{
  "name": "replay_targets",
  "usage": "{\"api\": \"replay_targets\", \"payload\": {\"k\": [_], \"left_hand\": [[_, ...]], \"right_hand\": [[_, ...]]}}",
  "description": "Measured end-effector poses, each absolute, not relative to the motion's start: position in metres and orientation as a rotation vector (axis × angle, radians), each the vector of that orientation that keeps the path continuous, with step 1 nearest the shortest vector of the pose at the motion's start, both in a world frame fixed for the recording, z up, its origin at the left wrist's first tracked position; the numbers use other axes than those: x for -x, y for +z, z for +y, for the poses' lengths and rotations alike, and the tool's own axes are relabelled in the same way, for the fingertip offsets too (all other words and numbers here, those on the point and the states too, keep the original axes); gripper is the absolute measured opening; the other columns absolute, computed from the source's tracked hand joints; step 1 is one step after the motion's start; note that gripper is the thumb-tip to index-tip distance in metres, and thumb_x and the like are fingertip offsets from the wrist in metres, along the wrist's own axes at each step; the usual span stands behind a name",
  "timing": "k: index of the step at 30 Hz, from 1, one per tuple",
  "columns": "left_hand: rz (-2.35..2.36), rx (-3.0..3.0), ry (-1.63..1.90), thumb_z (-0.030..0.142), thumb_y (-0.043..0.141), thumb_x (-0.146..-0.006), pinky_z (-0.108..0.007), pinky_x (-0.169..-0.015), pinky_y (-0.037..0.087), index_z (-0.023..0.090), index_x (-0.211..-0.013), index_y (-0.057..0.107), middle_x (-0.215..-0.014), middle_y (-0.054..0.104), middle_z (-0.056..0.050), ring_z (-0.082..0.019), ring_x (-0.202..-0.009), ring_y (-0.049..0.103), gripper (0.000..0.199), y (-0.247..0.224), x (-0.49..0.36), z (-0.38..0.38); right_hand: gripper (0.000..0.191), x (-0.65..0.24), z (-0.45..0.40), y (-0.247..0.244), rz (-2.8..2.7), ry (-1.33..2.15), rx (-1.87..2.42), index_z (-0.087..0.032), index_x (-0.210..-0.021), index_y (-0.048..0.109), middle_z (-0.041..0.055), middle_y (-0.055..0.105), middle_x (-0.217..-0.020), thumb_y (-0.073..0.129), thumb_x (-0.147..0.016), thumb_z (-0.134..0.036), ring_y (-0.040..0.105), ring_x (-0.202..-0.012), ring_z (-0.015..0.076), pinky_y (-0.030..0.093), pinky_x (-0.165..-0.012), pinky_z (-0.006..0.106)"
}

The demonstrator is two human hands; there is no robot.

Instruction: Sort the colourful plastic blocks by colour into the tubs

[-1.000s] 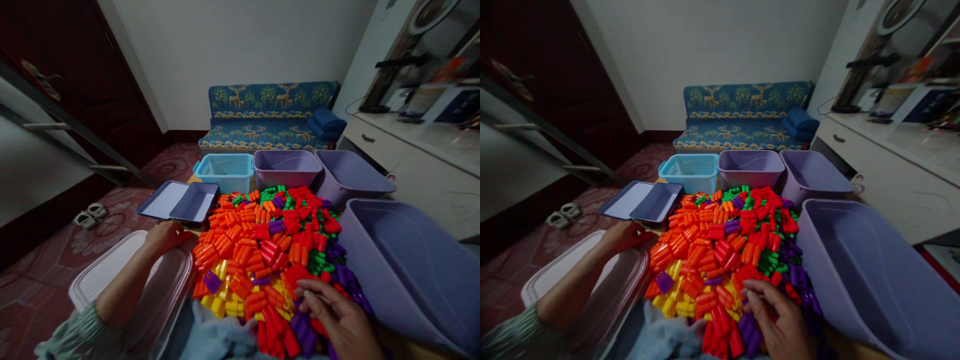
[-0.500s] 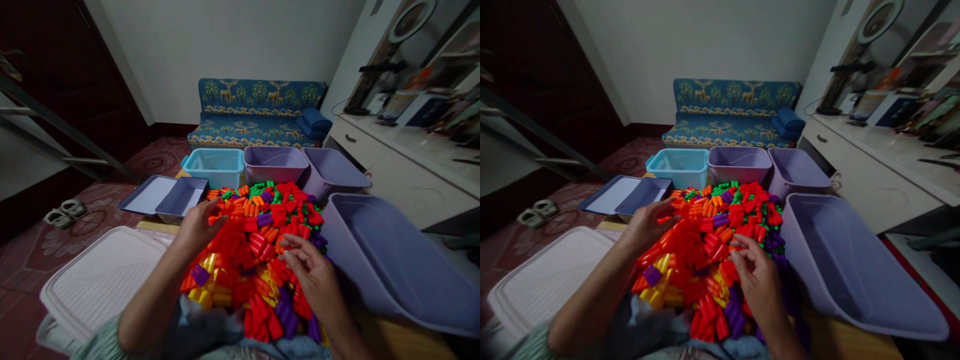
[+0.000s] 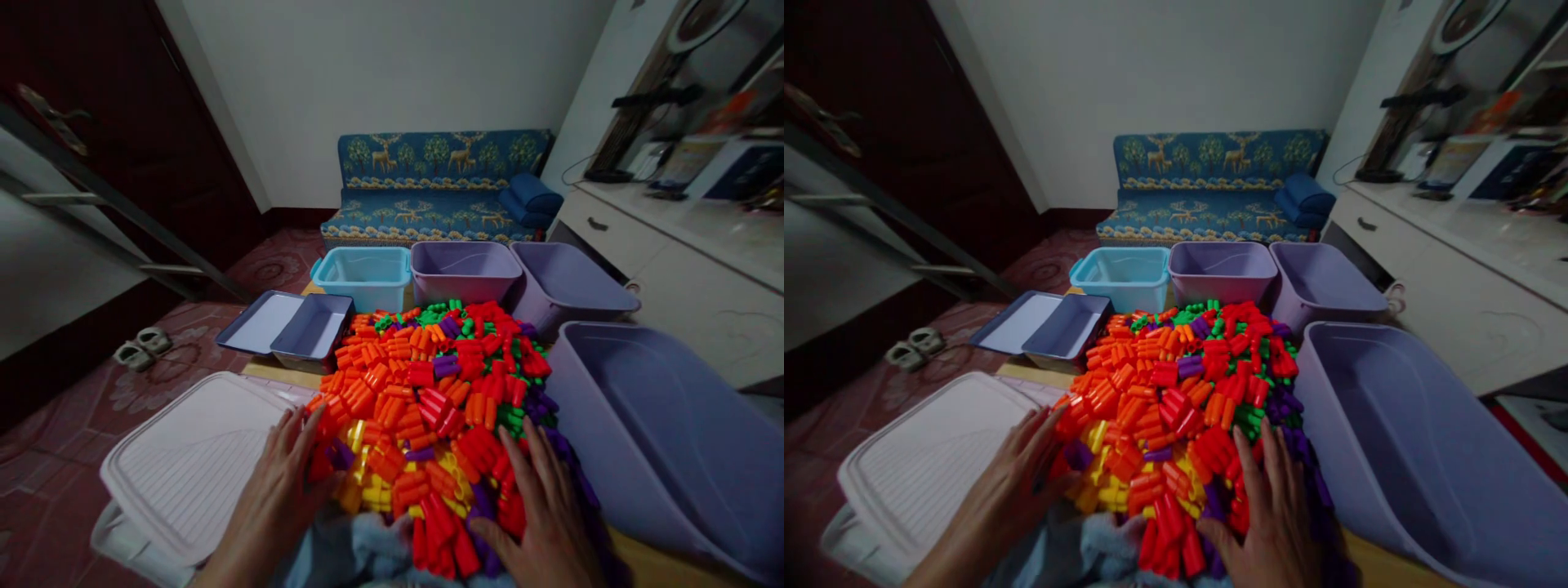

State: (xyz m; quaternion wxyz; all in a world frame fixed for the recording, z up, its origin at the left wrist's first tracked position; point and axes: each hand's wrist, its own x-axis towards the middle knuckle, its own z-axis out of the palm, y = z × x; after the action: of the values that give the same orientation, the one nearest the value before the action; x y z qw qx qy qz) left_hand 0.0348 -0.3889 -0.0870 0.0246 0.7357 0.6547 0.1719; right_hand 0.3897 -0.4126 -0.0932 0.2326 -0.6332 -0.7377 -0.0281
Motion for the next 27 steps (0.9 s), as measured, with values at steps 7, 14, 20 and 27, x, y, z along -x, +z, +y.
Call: {"api": "replay_targets", "payload": {"k": [7,14,20,27], "left_hand": [[1.969,-2.306,0.567,0.053,0.06,-0.082,-0.066,-0.108,0.029,0.022,-0.153,0.013,-0.151,0.031,-0.022,-0.043,-0.142,0.021,0.09,-0.091,-0.066,-0.355],[1.893,-2.225,0.497,0.062,0.056,-0.081,-0.066,-0.11,0.022,0.023,-0.153,0.015,-0.153,0.026,-0.023,-0.04,-0.142,0.024,0.092,-0.085,-0.052,-0.335],[1.901,-2.175,0.486,0.062,0.054,-0.082,-0.066,-0.111,0.019,0.021,-0.153,0.017,-0.154,0.026,-0.023,-0.039,-0.144,0.018,0.089,-0.077,-0.046,-0.33],[1.882,-2.288,0.621,0.05,0.052,-0.088,-0.058,-0.114,0.025,0.03,-0.147,0.032,-0.15,0.04,-0.011,-0.033,-0.14,0.033,0.066,-0.048,-0.043,-0.366]], "right_hand": [[0.081,-0.376,-0.388,-0.094,-1.971,-0.157,1.787,-0.023,-0.152,0.016,0.0165,0.017,-0.159,0.051,-0.086,-0.056,0.023,-0.143,0.0388,0.028,-0.107,0.064],[0.072,-0.378,-0.375,-0.091,-1.966,-0.158,1.799,-0.022,-0.152,0.017,0.0144,0.02,-0.158,0.046,-0.09,-0.045,0.022,-0.144,0.0358,0.028,-0.109,0.061],[0.069,-0.38,-0.373,-0.091,-1.967,-0.17,1.816,-0.023,-0.151,0.019,0.0152,0.021,-0.158,0.046,-0.09,-0.044,0.027,-0.142,0.0362,0.029,-0.108,0.062],[0.065,-0.387,-0.373,-0.092,-1.969,-0.136,1.83,-0.022,-0.147,0.026,0.0156,0.026,-0.156,0.044,-0.091,-0.049,0.036,-0.137,0.0364,0.032,-0.105,0.063]]}}
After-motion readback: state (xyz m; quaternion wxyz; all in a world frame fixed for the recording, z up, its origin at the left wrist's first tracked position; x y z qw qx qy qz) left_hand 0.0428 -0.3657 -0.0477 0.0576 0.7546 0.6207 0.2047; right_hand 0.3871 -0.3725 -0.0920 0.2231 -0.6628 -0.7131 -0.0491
